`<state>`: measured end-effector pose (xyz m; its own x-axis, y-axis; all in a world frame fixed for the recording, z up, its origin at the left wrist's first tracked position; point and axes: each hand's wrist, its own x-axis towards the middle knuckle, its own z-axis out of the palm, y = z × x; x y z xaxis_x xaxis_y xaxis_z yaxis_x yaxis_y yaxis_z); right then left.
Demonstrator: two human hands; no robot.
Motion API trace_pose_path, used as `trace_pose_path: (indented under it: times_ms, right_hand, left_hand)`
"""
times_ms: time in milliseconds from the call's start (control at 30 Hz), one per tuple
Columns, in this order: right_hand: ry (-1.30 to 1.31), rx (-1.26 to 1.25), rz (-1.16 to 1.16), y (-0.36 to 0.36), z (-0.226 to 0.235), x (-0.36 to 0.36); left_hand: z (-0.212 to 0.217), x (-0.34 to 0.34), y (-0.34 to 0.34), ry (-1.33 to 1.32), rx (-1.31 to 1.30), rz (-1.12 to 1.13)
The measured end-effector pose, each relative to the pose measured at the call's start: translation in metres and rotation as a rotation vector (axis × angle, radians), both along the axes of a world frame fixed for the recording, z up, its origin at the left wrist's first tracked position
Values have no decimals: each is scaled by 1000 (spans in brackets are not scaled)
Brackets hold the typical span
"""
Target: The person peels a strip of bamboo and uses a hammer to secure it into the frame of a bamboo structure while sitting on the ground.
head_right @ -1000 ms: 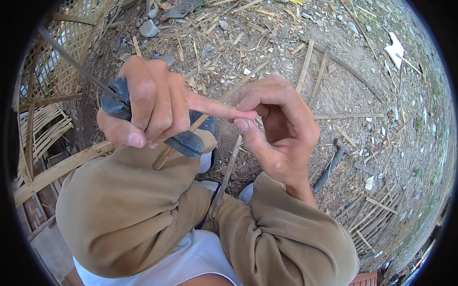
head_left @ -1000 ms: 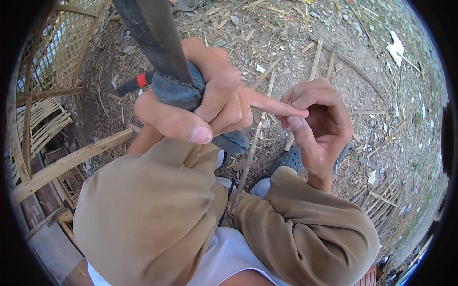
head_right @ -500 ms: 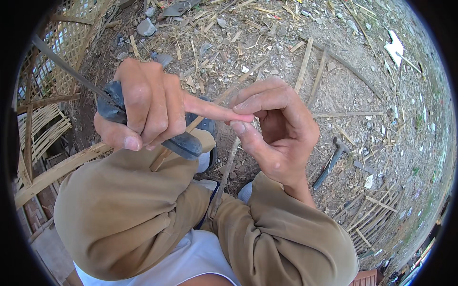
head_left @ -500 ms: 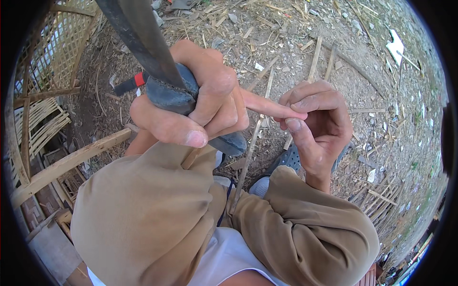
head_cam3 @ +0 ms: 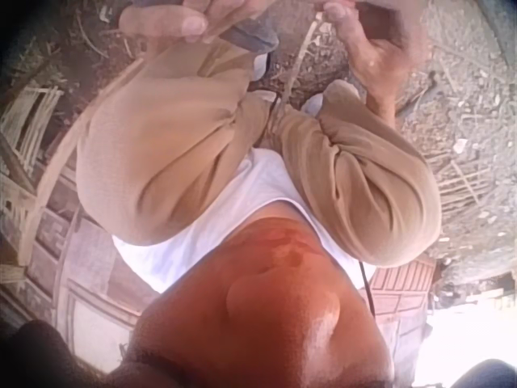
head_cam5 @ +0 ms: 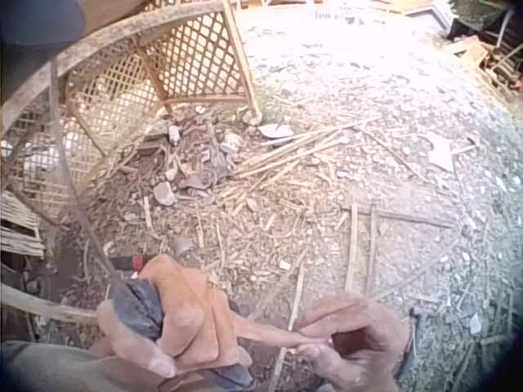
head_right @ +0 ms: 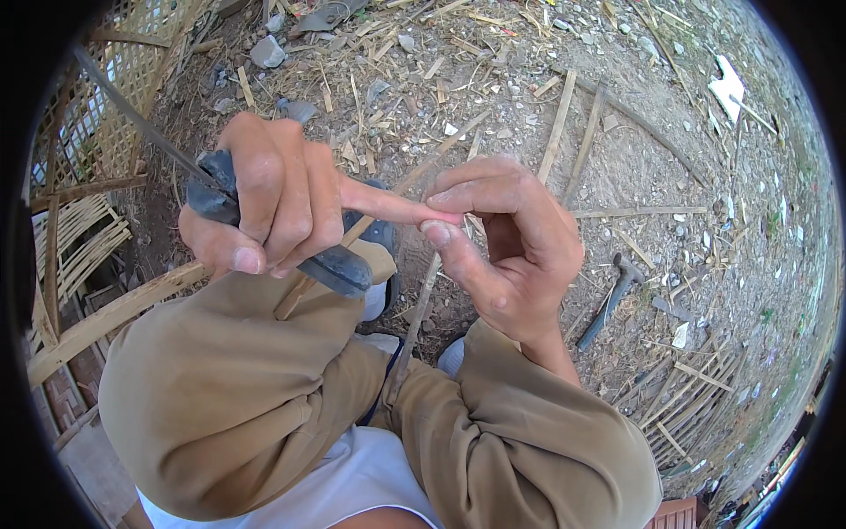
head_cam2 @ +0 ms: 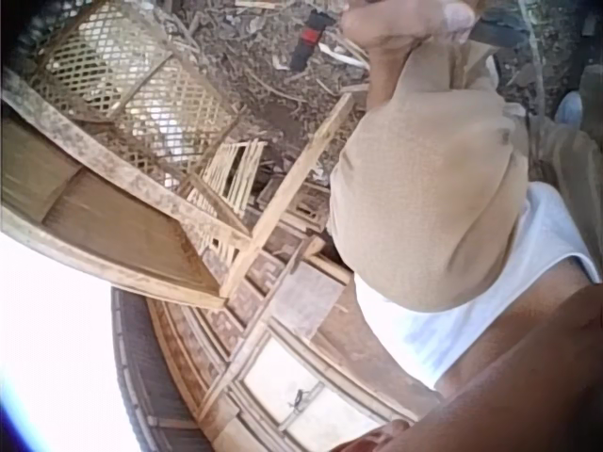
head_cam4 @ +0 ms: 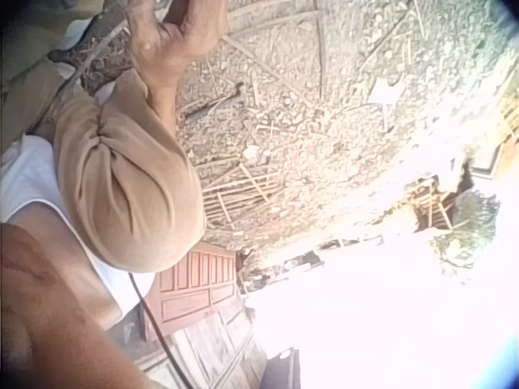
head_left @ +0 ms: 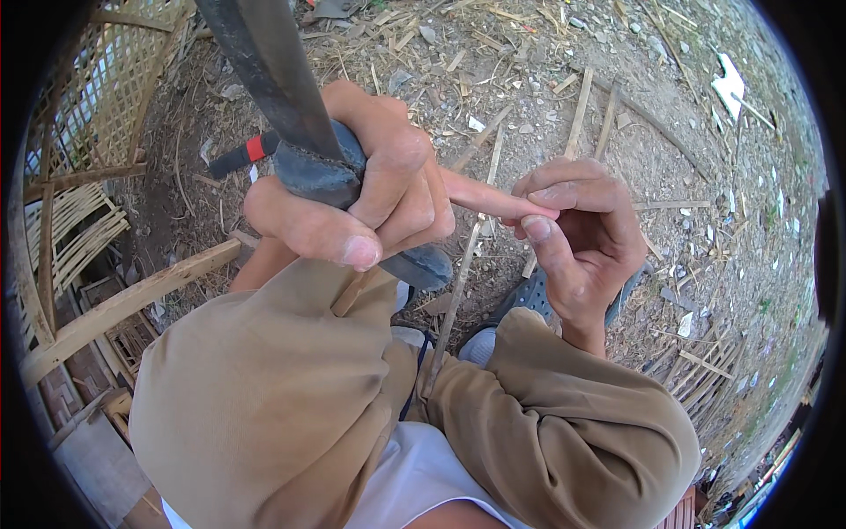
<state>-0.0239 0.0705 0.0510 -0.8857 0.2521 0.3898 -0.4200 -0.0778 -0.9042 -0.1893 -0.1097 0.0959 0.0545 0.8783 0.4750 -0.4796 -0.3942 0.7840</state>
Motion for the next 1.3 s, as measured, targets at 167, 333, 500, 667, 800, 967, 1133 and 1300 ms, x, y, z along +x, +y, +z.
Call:
trace_pose_path:
  times_ms: [167,333,500,667,800,967,1133,1300]
  right_hand:
    - [208,478,-153,9,3,-11]
    - [266,641,-140,16,-8,-13]
    - [-114,110,-316,43,-40,-11]
    - [-721,537,-242,21,-135,-6]
    - [-1073,422,-29,-3,-202,18]
    - [-1107,-306,16,-23,-192,21]
    - [-1000,-375,-39,-13,-162,17]
    - [-901,-340,-113,-4,-140,20]
  left_hand:
    - [-10,14,-7,-97,-6,200]
    - [-20,15,-12,-93,-77,257]
    - [-23,-1,-39,4,-274,578]
    - [-41,-32,-69,443,-720,1127]
    - [-119,-54,-65,668,-1222,1148]
    - [-230,-46,-95,840,-1589,1013]
    - [-262,-22,-124,1241,-1654,1085]
    - [-207,-25,-87,1508,-1250,1342]
